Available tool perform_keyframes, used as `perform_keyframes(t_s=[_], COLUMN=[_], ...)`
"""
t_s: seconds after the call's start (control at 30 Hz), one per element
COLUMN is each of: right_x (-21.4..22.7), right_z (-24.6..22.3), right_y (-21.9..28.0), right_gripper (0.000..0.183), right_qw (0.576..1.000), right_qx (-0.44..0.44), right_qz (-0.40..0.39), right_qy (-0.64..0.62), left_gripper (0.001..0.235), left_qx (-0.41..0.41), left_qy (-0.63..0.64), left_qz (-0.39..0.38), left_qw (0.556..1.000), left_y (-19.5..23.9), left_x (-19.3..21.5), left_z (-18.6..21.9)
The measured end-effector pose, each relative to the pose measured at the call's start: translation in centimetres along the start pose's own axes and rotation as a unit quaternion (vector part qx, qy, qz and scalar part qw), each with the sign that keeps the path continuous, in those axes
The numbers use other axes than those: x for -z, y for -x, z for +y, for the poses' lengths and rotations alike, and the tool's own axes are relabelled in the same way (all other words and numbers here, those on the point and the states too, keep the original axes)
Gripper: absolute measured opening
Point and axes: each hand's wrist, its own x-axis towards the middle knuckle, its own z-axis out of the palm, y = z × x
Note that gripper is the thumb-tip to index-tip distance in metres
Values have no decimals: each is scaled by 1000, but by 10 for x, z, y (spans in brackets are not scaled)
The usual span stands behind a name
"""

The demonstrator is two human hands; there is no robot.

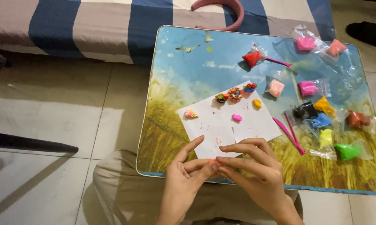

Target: Molding and assembling miniature food decorations using various colors of modeling clay.

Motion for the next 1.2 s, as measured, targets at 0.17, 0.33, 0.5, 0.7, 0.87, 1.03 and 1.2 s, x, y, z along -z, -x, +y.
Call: perform_keyframes(t_s=[0.17, 0.33, 0.5, 0.7, 0.87, 1.03, 1.2], right_x=[-4, -2, -5, -5, -4, -5, -2], right_z=[9, 12, 15, 14, 17, 23, 23], right_y=[-8, -13, -12, -7, -1, 3, 2], right_gripper=[35, 35, 39, 33, 25, 20, 36], right_qw=[999, 996, 997, 997, 995, 992, 995], right_qx=[24, 55, 57, 45, 25, 21, 24], right_qz=[-27, -61, -43, -30, -32, -41, -42], right_qy=[-8, -20, -32, -52, -95, -117, -88], left_gripper=[81, 76, 76, 78, 79, 77, 81], left_qx=[27, 39, 33, 38, 24, 22, 49], left_qy=[-14, -71, -69, -69, -113, -143, -136], left_qz=[-11, -22, -39, -50, -54, -63, -73], left_qw=[999, 996, 996, 996, 992, 988, 987], left_y=[-6, -9, -7, -5, -1, -2, 0], left_x=[8, 9, 6, 2, 0, 0, -2], left_z=[8, 13, 16, 13, 15, 16, 25])
